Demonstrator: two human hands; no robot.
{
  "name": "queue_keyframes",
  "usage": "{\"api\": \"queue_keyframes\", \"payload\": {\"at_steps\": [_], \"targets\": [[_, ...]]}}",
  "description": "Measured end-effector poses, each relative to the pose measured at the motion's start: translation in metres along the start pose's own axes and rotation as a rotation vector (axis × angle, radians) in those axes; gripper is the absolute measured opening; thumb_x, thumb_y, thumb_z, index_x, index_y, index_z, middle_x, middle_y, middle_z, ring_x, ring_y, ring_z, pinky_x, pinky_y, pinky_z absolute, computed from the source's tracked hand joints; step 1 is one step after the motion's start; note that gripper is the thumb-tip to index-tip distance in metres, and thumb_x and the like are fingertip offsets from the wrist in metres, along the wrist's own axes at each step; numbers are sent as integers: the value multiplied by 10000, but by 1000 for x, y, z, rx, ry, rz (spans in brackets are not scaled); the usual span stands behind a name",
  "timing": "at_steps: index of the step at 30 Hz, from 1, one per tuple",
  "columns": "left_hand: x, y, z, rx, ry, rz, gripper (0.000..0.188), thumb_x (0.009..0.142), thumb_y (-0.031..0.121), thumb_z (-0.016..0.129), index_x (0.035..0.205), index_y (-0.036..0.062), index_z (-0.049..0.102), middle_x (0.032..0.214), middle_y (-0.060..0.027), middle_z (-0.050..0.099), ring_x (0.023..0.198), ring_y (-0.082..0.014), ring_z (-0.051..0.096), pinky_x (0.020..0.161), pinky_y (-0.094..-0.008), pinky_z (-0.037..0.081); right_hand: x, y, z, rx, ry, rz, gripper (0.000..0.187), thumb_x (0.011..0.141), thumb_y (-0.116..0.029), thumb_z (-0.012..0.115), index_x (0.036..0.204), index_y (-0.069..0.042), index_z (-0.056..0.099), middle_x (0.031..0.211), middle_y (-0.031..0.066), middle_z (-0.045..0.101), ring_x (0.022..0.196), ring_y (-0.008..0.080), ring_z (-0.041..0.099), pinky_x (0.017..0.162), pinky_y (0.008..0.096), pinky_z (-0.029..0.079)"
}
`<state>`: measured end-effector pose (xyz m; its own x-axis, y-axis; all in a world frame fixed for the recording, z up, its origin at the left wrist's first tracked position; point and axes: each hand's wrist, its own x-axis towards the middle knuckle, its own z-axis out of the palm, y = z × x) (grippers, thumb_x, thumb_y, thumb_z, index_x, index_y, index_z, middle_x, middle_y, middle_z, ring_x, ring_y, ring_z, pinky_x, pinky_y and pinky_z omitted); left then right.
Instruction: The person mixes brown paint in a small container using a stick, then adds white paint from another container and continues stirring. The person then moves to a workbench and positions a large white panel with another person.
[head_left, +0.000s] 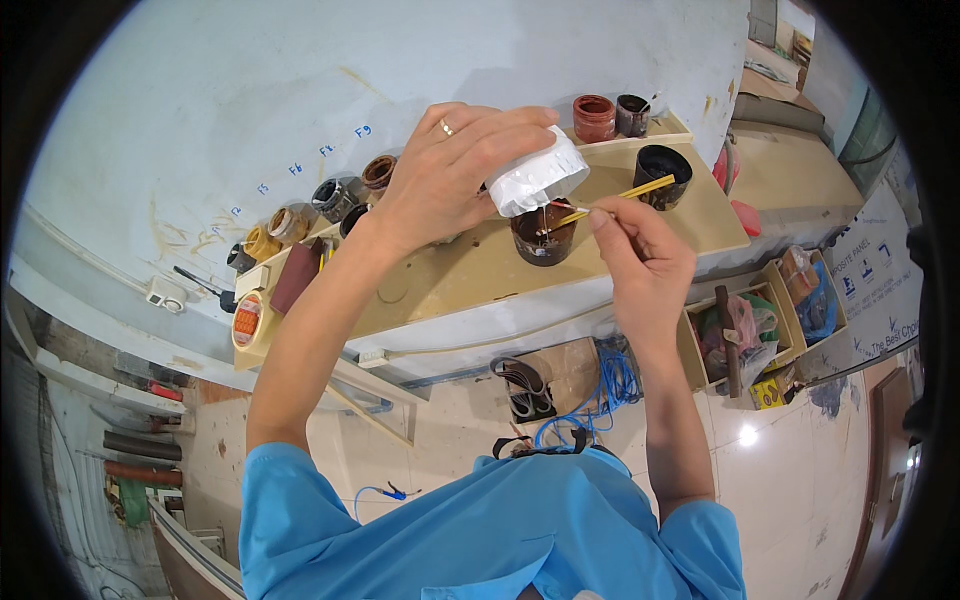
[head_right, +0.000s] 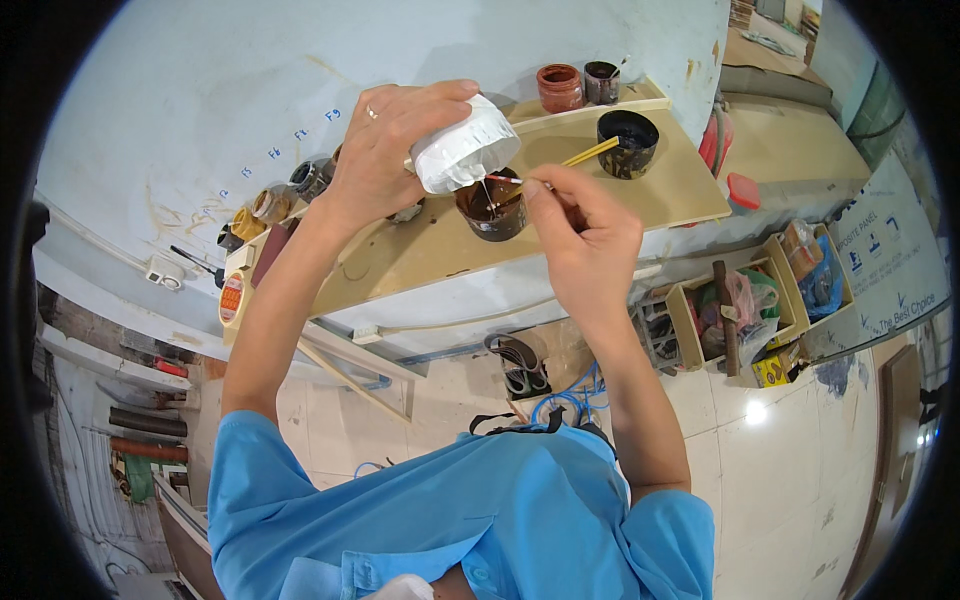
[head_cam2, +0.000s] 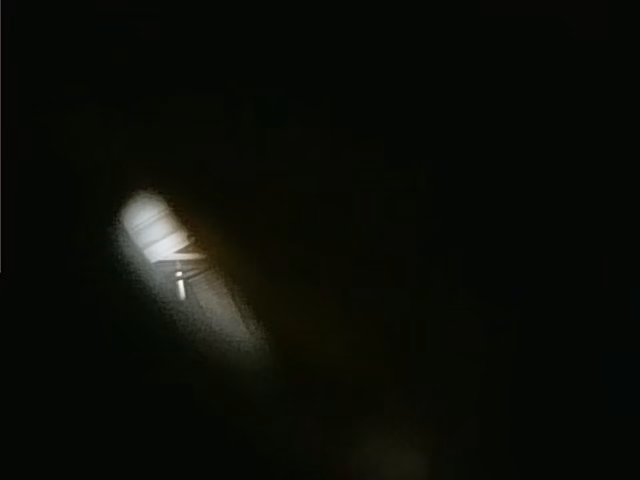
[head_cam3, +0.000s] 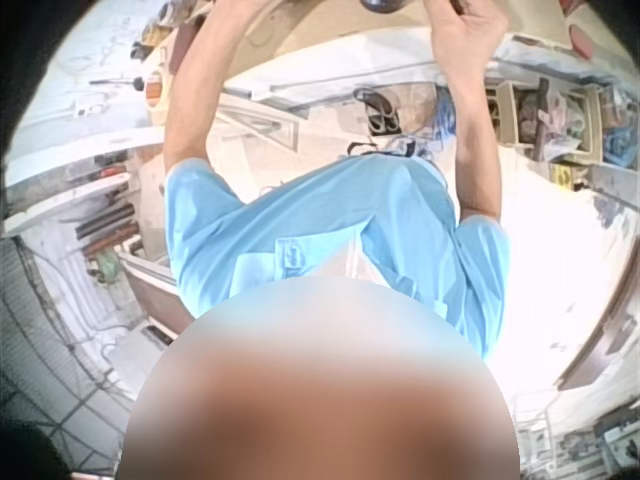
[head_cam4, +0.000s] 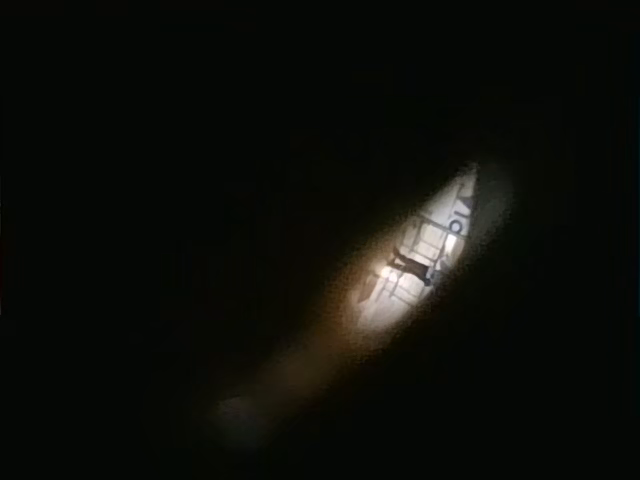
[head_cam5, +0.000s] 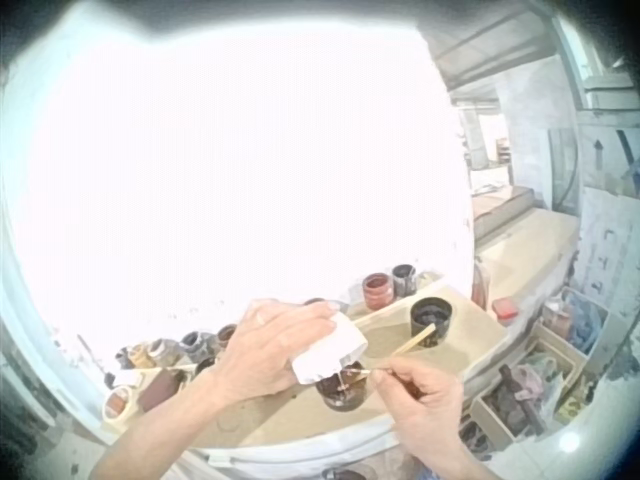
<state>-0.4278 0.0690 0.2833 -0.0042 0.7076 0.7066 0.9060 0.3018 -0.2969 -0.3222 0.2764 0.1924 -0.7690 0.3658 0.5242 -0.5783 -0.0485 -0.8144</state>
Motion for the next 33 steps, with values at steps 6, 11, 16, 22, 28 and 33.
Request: {"api": "queue_keyframes", "payload": {"at_steps": [6,11,16,22,28,33], "targets": [[1,0,3,24,28,3,671,788,202,892,1384,223,586,1462,47,683,1176,-193,665,991,-371,444,-2,5,-2,-34,47,-26,106,1004,-47,762,1074,28,789,780,-60,648,656,-5,469,558,198,349],[-1,2,6,78,45,17,667,786,208,890,1384,232,596,1462,63,680,1168,-178,656,978,-356,440,-7,7,-2,44,52,64,124,1003,-50,768,1091,34,788,804,-60,658,677,-7,472,572,197,352],[-1,0,6,90,73,50,660,780,215,886,1384,227,620,1455,76,681,1163,-159,651,976,-346,440,-4,10,-3,47,32,33,126,1007,-48,765,1104,29,788,816,-68,653,684,-5,469,572,199,346],[-1,2,4,129,39,69,635,783,218,875,1371,217,633,1444,73,686,1157,-142,653,990,-342,439,-5,7,-7,62,32,59,117,1005,-30,757,1105,23,787,816,-72,645,684,-9,470,576,190,345],[1,2,7,121,61,103,630,787,206,869,1371,219,631,1443,71,684,1155,-141,658,993,-347,441,-6,7,-8,-3,-3,-2,79,1005,-3,736,1067,18,781,780,-85,624,648,-17,446,552,190,317],[-2,3,6,146,44,67,669,766,146,865,1382,218,614,1459,67,676,1152,-164,661,1001,-358,445,-9,3,-13,50,-6,-13,86,1002,23,724,1073,22,772,793,-76,633,653,-23,446,555,186,309]]}}
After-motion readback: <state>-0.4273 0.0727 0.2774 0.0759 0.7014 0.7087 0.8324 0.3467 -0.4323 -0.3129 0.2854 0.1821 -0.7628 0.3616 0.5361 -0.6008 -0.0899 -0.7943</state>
